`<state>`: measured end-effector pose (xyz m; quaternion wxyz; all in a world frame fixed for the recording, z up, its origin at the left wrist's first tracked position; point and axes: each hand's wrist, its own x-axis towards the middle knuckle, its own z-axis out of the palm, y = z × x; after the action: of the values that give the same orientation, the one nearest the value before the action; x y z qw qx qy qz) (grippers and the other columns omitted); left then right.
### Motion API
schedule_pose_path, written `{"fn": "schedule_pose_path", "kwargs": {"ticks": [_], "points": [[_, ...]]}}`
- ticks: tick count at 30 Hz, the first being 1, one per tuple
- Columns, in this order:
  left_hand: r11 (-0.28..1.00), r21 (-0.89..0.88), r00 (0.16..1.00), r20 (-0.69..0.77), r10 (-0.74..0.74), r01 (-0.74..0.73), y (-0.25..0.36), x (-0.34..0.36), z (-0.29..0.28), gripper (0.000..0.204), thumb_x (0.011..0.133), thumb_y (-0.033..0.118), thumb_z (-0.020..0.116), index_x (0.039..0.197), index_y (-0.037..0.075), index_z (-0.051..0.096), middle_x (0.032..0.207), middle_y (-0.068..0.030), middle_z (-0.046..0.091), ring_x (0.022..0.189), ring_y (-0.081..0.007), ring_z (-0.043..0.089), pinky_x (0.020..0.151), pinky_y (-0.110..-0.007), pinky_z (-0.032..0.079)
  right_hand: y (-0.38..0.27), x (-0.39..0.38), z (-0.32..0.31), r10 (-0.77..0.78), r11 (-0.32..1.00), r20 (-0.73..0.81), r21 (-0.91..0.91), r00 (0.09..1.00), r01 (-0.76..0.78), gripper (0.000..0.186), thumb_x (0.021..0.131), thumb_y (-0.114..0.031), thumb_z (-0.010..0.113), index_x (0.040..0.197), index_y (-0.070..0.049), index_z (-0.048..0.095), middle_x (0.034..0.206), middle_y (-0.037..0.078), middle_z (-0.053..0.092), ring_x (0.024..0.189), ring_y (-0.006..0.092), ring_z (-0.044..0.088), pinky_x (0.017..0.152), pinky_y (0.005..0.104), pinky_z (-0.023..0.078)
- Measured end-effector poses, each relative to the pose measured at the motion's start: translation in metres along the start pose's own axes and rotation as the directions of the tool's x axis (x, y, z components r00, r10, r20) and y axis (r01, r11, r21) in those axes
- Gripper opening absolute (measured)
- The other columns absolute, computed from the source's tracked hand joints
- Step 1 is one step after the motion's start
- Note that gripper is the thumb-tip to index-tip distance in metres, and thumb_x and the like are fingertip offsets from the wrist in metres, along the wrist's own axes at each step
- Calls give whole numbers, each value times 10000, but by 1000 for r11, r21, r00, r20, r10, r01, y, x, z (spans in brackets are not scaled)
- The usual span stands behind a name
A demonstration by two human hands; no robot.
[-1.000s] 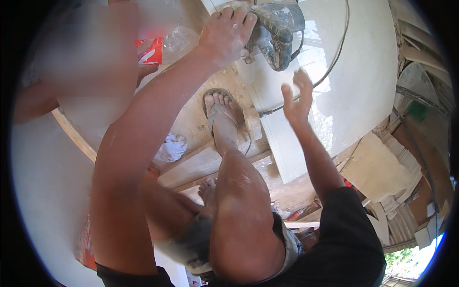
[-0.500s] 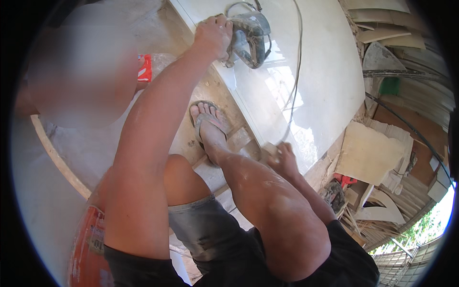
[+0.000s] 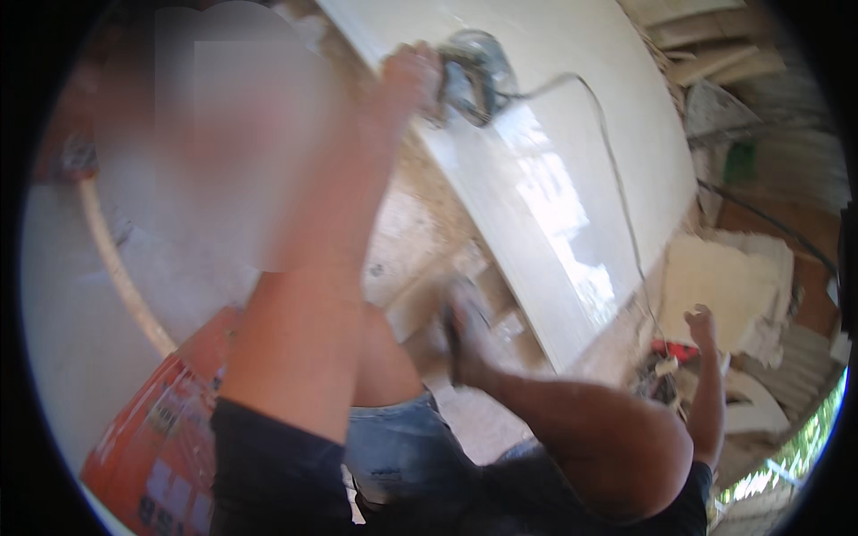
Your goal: The person cuts a large tile slab using a power saw while another person pours water from a bottle onto the cutting line.
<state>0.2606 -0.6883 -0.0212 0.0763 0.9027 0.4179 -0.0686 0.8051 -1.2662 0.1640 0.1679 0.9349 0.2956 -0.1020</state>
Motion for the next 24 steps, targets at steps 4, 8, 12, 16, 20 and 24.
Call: {"fn": "schedule_pose_path", "kwargs": {"ticks": [4, 8, 12, 16, 20, 24], "points": [[1000, -1, 999, 34, 23, -23, 38, 1, 19, 1021, 674, 504, 900, 1394, -45, 428, 1342, -174, 553, 1220, -329, 544, 1030, -383, 517, -168, 26, -18, -308, 934, -70, 169, 949, 316, 513, 904, -201, 751, 1343, 11, 592, 1234, 258, 668, 1068, 375, 679, 911, 449, 551], [991, -86, 994, -24, -109, 106, 14, -4, 48, 1019, 712, 494, 880, 1469, -6, 414, 1386, -143, 505, 1213, -318, 549, 1015, -386, 521, -370, -16, -29, -655, 685, -88, 348, 750, 639, 519, 929, -168, 730, 1393, -16, 554, 1314, 257, 629, 1182, 389, 657, 942, 456, 551], [997, 28, 998, 22, -66, 66, 24, -13, 9, 1010, 738, 454, 875, 1502, -3, 397, 1409, -147, 487, 1232, -323, 554, 1009, -393, 527, -488, 1, 17, -728, 450, -199, 584, 656, 676, 747, 910, -326, 790, 1497, -17, 447, 1317, 281, 619, 1170, 375, 659, 942, 436, 555], [991, 54, 991, 56, -122, 119, 17, -18, 7, 968, 766, 417, 868, 1509, 6, 402, 1426, -150, 469, 1277, -343, 549, 1029, -425, 525, -609, 11, 19, -744, 201, -348, 697, 570, 689, 924, 867, -476, 790, 1534, 15, 379, 1361, 300, 584, 1242, 348, 629, 954, 408, 542], [973, 57, 970, 86, -227, 223, 27, -18, 3, 632, 923, 226, 705, 1493, 90, 468, 1421, -99, 500, 1337, -285, 541, 1057, -412, 521, -666, 18, 7, -752, 177, -256, 809, 607, 561, 846, 857, -425, 796, 1495, 11, 452, 1214, 222, 676, 920, 251, 727, 792, 370, 578], [950, 84, 950, 59, -307, 302, 41, -21, 3, 507, 998, 206, 602, 1482, 103, 496, 1457, -107, 490, 1346, -286, 546, 1062, -415, 524, -664, 22, 0, -827, 107, -165, 892, 537, 439, 744, 887, -297, 800, 1512, -72, 466, 1087, 101, 711, 731, 135, 663, 585, 282, 527]]}}
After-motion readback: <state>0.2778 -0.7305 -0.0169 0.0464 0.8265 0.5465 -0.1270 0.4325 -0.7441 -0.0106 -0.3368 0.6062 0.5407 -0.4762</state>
